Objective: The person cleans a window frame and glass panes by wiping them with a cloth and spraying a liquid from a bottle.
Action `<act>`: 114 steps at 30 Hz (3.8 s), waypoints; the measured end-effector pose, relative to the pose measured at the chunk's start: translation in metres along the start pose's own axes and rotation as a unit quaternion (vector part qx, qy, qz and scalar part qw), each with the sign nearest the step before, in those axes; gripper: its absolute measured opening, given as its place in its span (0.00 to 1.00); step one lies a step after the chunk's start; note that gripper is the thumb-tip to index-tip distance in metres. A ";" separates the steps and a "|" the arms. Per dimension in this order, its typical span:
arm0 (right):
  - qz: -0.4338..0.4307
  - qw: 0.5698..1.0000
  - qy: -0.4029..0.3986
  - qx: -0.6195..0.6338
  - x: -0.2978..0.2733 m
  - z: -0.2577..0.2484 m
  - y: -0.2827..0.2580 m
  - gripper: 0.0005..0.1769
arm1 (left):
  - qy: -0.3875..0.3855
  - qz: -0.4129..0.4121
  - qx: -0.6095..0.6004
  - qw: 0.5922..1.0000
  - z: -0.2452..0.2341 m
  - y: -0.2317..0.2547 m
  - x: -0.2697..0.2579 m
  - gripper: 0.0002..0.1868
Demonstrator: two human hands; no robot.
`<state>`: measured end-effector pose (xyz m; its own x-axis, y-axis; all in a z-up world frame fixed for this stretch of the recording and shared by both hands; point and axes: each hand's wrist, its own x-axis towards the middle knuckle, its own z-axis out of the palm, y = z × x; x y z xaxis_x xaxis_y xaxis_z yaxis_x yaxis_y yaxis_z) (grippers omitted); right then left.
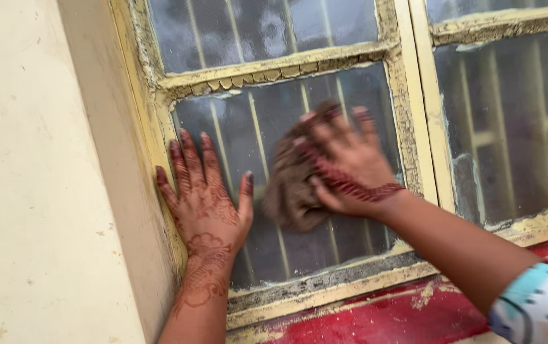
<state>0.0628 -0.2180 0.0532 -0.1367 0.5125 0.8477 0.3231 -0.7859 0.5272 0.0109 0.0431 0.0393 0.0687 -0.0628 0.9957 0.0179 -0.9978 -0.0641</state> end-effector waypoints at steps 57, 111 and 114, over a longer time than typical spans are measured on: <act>-0.059 0.994 0.034 0.080 0.081 0.009 -0.065 0.38 | 0.057 0.000 -0.044 0.997 0.018 -0.005 -0.014 0.43; 0.122 0.992 0.012 0.002 0.106 0.010 -0.033 0.38 | 0.049 -0.021 -0.019 0.998 0.017 0.003 -0.014 0.36; 0.054 0.996 -0.060 0.029 0.146 0.010 -0.068 0.31 | 0.052 -0.025 -0.019 0.998 0.019 0.001 -0.015 0.35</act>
<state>0.0302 -0.0859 0.1401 0.0146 0.4663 0.8845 0.3846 -0.8191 0.4255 0.0284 0.0437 0.0233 -0.0352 -0.0121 0.9993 -0.0188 -0.9997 -0.0128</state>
